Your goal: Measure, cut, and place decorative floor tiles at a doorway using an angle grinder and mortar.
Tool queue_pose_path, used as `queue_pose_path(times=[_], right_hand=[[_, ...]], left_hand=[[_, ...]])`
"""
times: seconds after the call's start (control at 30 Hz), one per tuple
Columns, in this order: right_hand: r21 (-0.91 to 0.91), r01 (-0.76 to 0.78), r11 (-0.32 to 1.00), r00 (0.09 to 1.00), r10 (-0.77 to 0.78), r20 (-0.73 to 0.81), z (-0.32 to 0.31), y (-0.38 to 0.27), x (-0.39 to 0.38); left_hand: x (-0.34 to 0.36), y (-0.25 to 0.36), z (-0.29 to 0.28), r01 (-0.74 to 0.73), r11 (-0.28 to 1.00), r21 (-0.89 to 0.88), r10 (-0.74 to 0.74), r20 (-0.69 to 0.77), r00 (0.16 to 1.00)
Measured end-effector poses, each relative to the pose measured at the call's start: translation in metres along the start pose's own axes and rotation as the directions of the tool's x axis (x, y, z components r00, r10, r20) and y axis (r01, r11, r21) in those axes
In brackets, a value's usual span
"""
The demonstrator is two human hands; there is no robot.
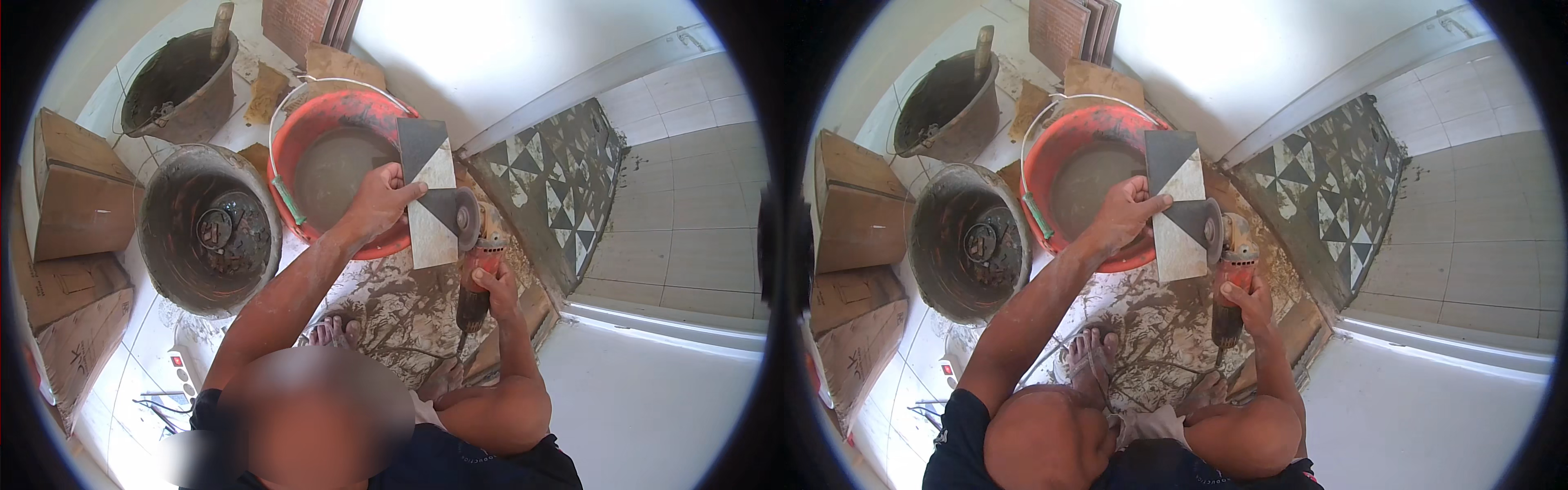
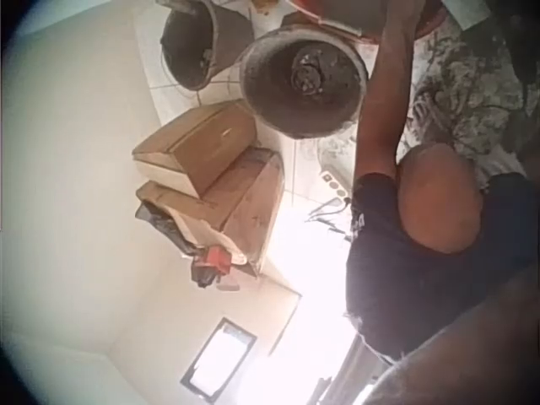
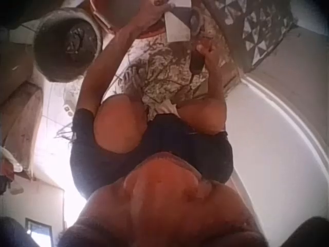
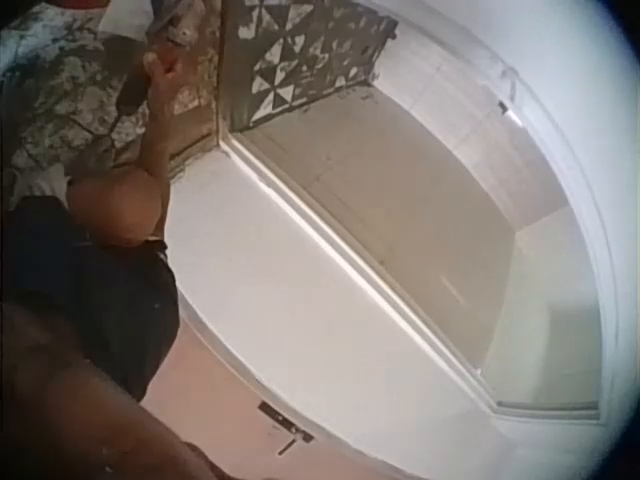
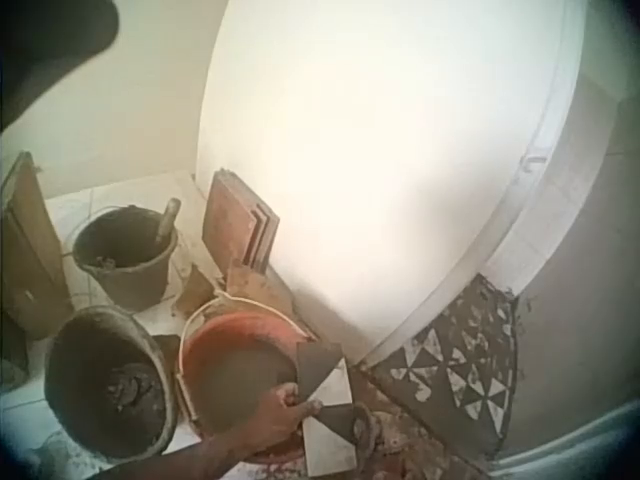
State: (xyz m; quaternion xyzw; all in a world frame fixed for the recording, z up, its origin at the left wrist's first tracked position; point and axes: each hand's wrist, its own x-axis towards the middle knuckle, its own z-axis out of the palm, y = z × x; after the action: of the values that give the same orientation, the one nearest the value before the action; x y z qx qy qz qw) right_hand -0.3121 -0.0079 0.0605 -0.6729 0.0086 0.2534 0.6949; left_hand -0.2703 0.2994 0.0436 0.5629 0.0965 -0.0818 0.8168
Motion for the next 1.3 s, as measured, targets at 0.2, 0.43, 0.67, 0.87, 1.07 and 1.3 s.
queue_pose_path(times=[0.2, 0.43, 0.67, 0.87, 1.07, 1.3], right_hand=[[-0.001, -0.008, 1.000, 1.000, 0.008, 0.008, -0.006, 0.001, 0.004], [0.011, -0.016, 1.000, 1.000, 0.016, 0.025, -0.006, 0.001, 0.010], [0.016, 0.004, 1.000, 1.000, -0.005, 0.023, -0.002, -0.002, 0.015], [0.028, -0.011, 1.000, 1.000, 0.011, 0.006, -0.006, 0.003, 0.019], [-0.011, 0.006, 1.000, 1.000, -0.006, -0.004, -0.009, 0.004, 0.025], [-0.009, -0.012, 1.000, 1.000, 0.012, -0.011, -0.006, -0.005, 0.031]], left_hand=[[0.001, 0.000, 0.004, -0.024, 0.999, -0.028, 0.024, -0.019, 1.000], [0.001, -0.002, 0.001, -0.023, 1.000, -0.015, 0.023, -0.023, 0.999], [-0.001, 0.000, 0.003, -0.024, 0.999, -0.034, 0.023, -0.025, 0.999], [0.002, -0.004, 0.000, -0.027, 1.000, 0.008, 0.027, -0.011, 1.000], [-0.002, 0.004, 0.003, -0.020, 1.000, -0.016, 0.020, -0.017, 1.000], [0.001, 0.001, 0.001, -0.013, 1.000, -0.005, 0.013, -0.013, 1.000]])
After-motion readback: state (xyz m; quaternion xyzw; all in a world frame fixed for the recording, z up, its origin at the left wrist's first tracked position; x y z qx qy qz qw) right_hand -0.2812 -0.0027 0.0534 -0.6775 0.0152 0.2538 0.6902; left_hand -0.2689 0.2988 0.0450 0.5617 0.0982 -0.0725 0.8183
